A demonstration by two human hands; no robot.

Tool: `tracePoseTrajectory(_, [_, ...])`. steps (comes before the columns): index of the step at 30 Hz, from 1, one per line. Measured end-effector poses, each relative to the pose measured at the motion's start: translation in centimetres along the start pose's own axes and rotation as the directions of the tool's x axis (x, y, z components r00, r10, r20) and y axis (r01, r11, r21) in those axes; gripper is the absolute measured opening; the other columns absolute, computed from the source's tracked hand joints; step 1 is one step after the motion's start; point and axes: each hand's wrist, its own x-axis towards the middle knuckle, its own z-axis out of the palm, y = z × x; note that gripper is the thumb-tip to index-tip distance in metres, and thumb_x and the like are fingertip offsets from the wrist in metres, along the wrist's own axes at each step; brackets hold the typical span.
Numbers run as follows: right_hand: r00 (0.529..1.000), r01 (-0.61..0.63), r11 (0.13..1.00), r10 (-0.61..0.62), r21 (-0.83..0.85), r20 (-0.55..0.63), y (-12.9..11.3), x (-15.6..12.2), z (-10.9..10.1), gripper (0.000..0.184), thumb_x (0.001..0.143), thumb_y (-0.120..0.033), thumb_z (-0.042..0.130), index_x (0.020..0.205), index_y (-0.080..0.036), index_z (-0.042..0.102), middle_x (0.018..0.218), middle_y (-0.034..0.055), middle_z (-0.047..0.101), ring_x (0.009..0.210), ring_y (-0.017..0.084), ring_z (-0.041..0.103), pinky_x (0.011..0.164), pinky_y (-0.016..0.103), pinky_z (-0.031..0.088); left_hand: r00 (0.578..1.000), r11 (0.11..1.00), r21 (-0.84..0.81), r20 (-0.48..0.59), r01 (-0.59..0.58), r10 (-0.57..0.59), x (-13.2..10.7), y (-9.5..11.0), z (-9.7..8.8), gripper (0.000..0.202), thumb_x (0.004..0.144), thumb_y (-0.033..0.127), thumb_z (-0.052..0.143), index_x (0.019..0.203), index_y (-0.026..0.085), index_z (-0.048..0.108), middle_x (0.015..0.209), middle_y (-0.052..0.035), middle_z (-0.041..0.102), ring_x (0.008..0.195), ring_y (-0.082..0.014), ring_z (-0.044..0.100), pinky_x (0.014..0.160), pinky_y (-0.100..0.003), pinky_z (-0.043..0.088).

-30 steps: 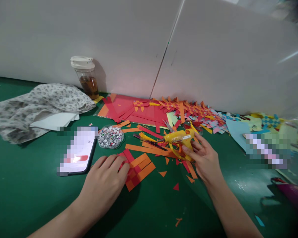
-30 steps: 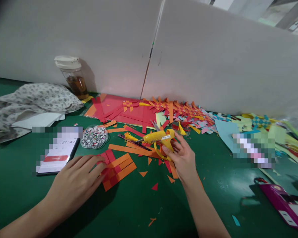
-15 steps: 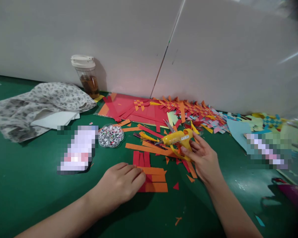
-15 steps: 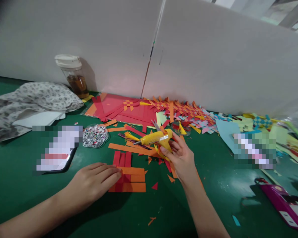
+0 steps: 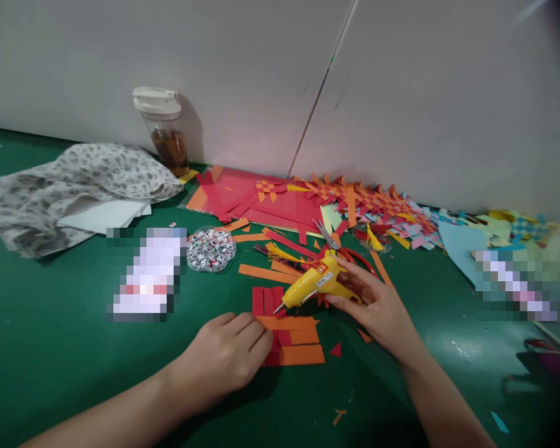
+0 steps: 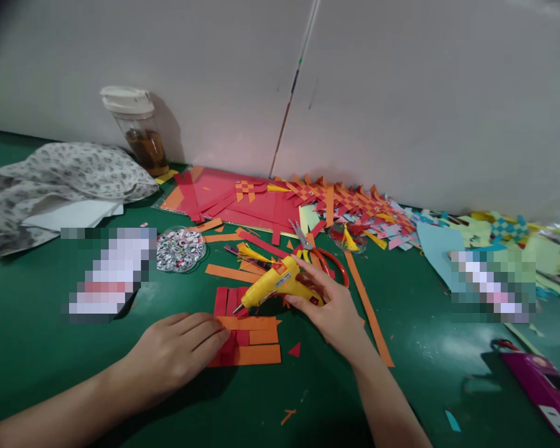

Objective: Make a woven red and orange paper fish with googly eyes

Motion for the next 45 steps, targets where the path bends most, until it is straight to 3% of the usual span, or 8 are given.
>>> tracePoseTrajectory(4, [0.998, -0.002, 1.0, 0.002, 0.001, 0.064, 0.19, -0.08, 0.26, 0.062, 0.069, -0.034, 0.072, 0.127, -0.031, 0.05, 0.115, 0.0044, 0.062, 0.104, 0.026, 0.058, 0.087, 0.042, 0.051, 1.0, 1.0, 0.007, -0.02, -0.004, 0.004, -0.09, -0.05, -0.02, 0.026, 0.09, 0.009, 0.032, 0.09, 0.012, 0.058, 0.072, -0.0066, 0.066, 0.067, -0.0174, 0.063, 0.054, -0.027, 0.049])
tracePoseTrajectory(13, [0.999, 0.003, 0.999, -0.001, -0.053, 0.041, 0.18, -0.1, 0.47, 0.061, 0.068, -0.03, 0.072, 0.125, -0.031, 0.051, 0.112, 0.0035, 0.065, 0.103, 0.027, 0.06, 0.084, 0.04, 0.054, 1.0, 1.0, -0.007, -0.016, -0.011, 0.011, -0.4, -0.03, 0.0, 0.02, 0.088, 0.011, 0.04, 0.09, 0.011, 0.06, 0.076, -0.0072, 0.068, 0.071, -0.0198, 0.065, 0.055, -0.029, 0.05])
tracePoseTrajectory(36, [0.997, 0.039, 0.993, -0.031, -0.11, 0.071, -0.58, -0.36, 0.69, 0.058, 0.073, -0.03, 0.068, 0.127, -0.033, 0.049, 0.113, 0.0025, 0.064, 0.103, 0.027, 0.06, 0.084, 0.041, 0.053, 0.999, 1.0, -0.007, 0.054, -0.001, 0.002, -0.5, 0.01, 0.39, 0.023, 0.09, 0.013, 0.037, 0.101, 0.013, 0.058, 0.089, -0.0091, 0.067, 0.08, -0.0179, 0.063, 0.061, -0.026, 0.05])
tracePoseTrajectory(45, [0.997, 0.036, 0.995, -0.03, -0.091, 0.071, -0.51, -0.33, 0.8, 0.057, 0.073, -0.031, 0.068, 0.126, -0.033, 0.049, 0.115, 0.0025, 0.063, 0.104, 0.026, 0.06, 0.085, 0.04, 0.053, 1.0, 1.0, -0.012, 0.017, -0.016, 0.016, -0.28, 0.0, 0.23, 0.024, 0.089, 0.011, 0.036, 0.097, 0.01, 0.059, 0.085, -0.0093, 0.069, 0.078, -0.0198, 0.064, 0.06, -0.029, 0.051])
